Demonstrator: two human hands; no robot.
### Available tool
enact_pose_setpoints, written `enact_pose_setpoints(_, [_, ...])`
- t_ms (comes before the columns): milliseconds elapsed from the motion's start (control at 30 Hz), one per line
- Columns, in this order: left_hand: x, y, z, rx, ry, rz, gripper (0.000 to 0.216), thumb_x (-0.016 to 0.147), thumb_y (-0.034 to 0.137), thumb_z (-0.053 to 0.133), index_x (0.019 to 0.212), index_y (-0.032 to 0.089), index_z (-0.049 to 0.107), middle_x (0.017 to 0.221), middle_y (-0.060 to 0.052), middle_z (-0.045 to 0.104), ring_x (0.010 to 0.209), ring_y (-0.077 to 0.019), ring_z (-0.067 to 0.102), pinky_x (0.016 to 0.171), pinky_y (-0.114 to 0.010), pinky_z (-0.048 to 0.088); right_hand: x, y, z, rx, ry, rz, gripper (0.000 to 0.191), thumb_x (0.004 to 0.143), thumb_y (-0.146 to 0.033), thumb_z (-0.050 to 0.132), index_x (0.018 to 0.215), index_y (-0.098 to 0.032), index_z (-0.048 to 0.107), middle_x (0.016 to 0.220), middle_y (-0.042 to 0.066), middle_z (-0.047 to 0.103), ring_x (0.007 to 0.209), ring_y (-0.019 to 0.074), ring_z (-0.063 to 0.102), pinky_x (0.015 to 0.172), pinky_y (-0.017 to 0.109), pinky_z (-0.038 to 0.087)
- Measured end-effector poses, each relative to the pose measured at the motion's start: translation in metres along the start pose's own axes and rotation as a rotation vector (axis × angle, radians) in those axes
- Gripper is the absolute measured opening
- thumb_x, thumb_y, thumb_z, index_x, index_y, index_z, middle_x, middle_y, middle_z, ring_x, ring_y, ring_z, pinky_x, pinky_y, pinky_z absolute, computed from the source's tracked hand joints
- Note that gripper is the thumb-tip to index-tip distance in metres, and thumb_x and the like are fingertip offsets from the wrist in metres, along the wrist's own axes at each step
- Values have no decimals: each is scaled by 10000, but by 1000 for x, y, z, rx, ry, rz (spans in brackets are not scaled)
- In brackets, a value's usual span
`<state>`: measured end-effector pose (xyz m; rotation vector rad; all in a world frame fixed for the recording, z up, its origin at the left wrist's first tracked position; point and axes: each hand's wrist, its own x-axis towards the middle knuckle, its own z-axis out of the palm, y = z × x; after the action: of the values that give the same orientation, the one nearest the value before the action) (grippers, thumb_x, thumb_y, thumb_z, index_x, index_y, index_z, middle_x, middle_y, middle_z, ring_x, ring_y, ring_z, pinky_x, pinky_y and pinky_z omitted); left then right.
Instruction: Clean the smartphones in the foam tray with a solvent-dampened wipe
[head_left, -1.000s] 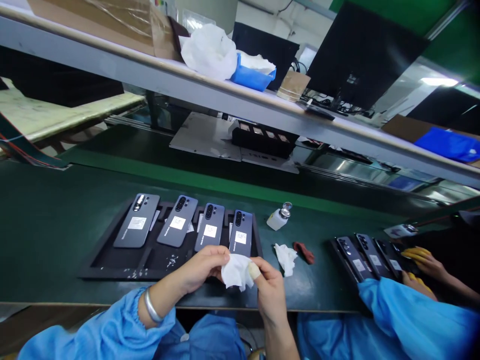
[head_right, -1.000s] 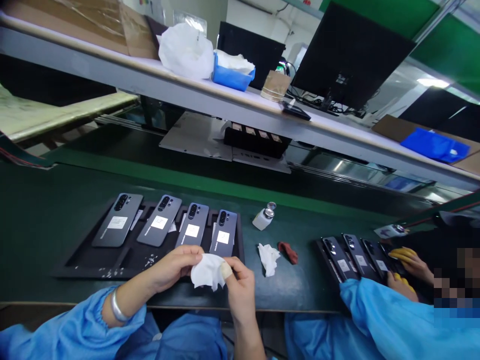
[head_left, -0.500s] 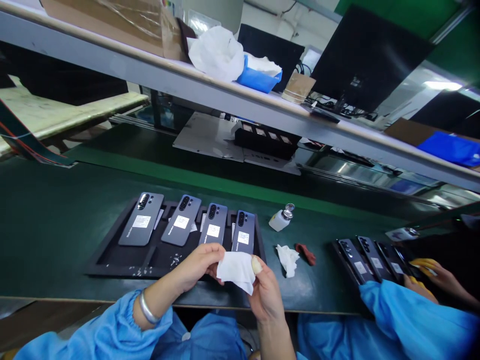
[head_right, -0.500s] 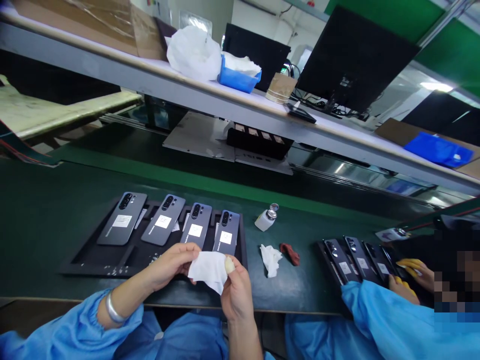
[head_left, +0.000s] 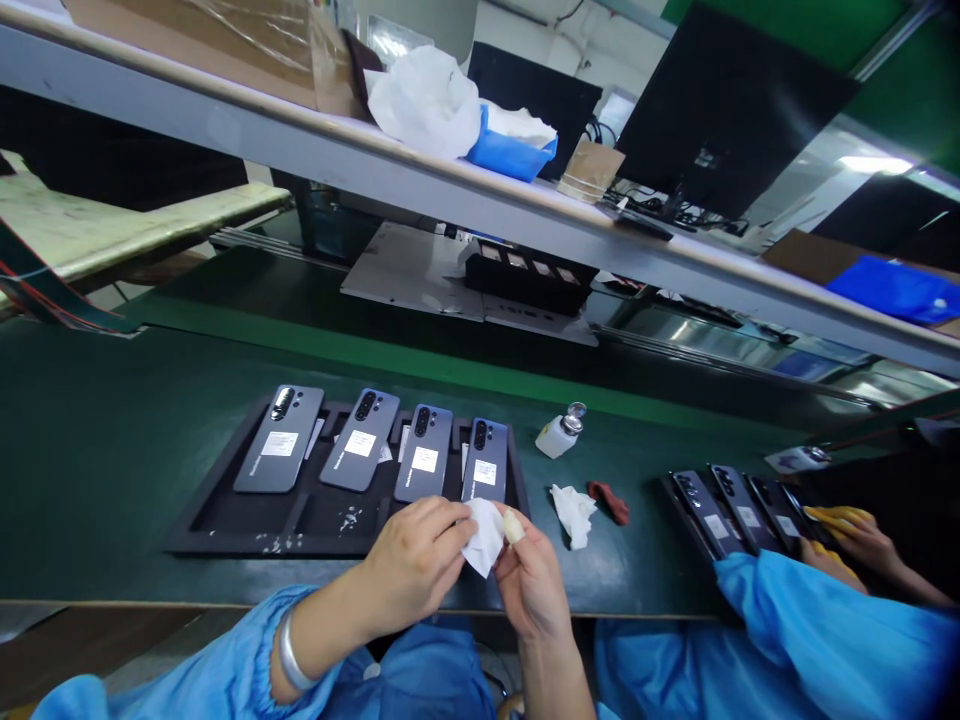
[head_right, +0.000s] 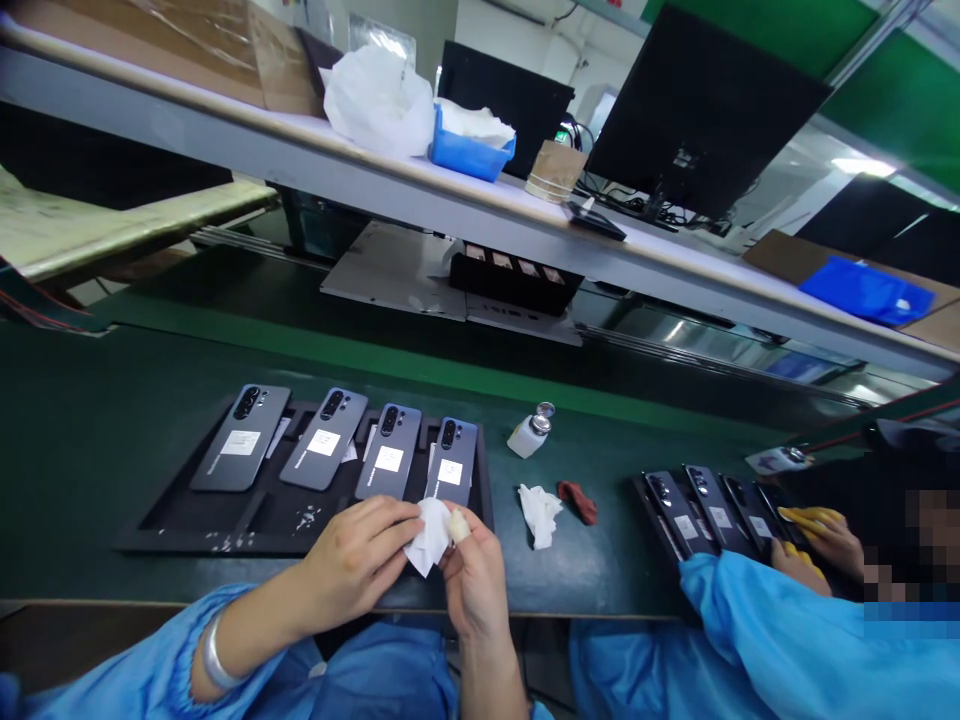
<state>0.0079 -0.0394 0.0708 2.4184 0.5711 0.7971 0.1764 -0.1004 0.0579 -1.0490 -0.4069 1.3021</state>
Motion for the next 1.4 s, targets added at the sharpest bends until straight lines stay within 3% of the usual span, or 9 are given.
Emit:
enact_pose_setpoints(67, [3, 0, -1, -144, 0, -64, 333, 917, 174, 459, 1187, 179, 654, 1163, -115, 640, 985, -252, 555, 883, -379, 426, 0, 0, -2, -14, -2, 4, 401, 695, -419, 811, 968, -144, 707, 923, 96, 685, 768, 170, 622, 687, 251, 510])
enact_pose_setpoints(167, [8, -1, -4, -603, 35, -333, 193, 878, 220, 564, 967, 182, 731, 1027, -82, 679, 962, -223, 574, 903, -334, 400, 1, 1, -6, -77, -28, 5, 443, 725, -475, 782, 1003, -143, 690, 907, 88, 678, 751, 155, 605, 654, 231, 496])
enact_pose_setpoints(267, [13, -7, -2, -961, 64, -605, 219, 803, 355, 664, 739, 146, 657, 734, -41, 632, 712, -166, 565, 690, -275, 418, 2, 5, -9, -148, -78, -9, 495, 741, -518, 757, 1047, -139, 665, 879, 83, 671, 725, 146, 592, 626, 222, 481])
enact_pose_setpoints(333, [13, -13, 2, -1058, 66, -696, 333, 775, 459, 666, 701, 147, 574, 634, -6, 567, 573, -126, 502, 556, -240, 369, 2, 8, -10, -173, -145, -38, 536, 722, -505, 777, 1099, -149, 639, 937, 88, 669, 766, 156, 603, 663, 232, 487])
enact_pose_setpoints(467, [10, -22, 11, -1226, 54, -830, 424, 726, 535, 697, 775, 139, 552, 665, -10, 572, 541, -112, 496, 518, -228, 378, 2, 14, -8, -263, -172, -97, 609, 643, -372, 851, 1159, -172, 596, 1044, 87, 658, 889, 189, 617, 782, 269, 496])
enact_pose_setpoints(700, [-2, -28, 13, -1328, 117, -813, 421, 720, 504, 750, 820, 135, 574, 723, -19, 603, 595, -110, 537, 555, -221, 420, 1, 14, -7, -162, -79, -125, 500, 682, -283, 812, 1119, -174, 593, 1050, 99, 656, 911, 205, 628, 807, 308, 511])
enact_pose_setpoints(900, [-4, -26, 14, -1361, 110, -790, 483, 710, 513, 770, 966, 124, 640, 790, -51, 650, 642, -137, 582, 580, -237, 455, -3, 16, -9, -163, -89, -126, 522, 672, -273, 818, 1141, -177, 610, 1025, 99, 665, 877, 205, 636, 750, 287, 518])
enact_pose_setpoints(1167, [-2, -27, 21, -1385, 184, -803, 593, 730, 499, 763, 1170, 118, 649, 972, -124, 700, 778, -180, 631, 672, -264, 479, -2, 15, -9, -94, -142, -112, 391, 791, -361, 727, 1130, -184, 647, 1100, 108, 643, 925, 211, 615, 800, 323, 514])
enact_pose_setpoints(1400, [0, -26, 21, -1384, 184, -763, 452, 699, 451, 801, 973, 97, 739, 919, -131, 723, 748, -184, 638, 681, -259, 471, 3, 20, -6, -97, -20, -119, 317, 733, -388, 780, 953, -179, 689, 937, 78, 677, 858, 200, 619, 782, 319, 517])
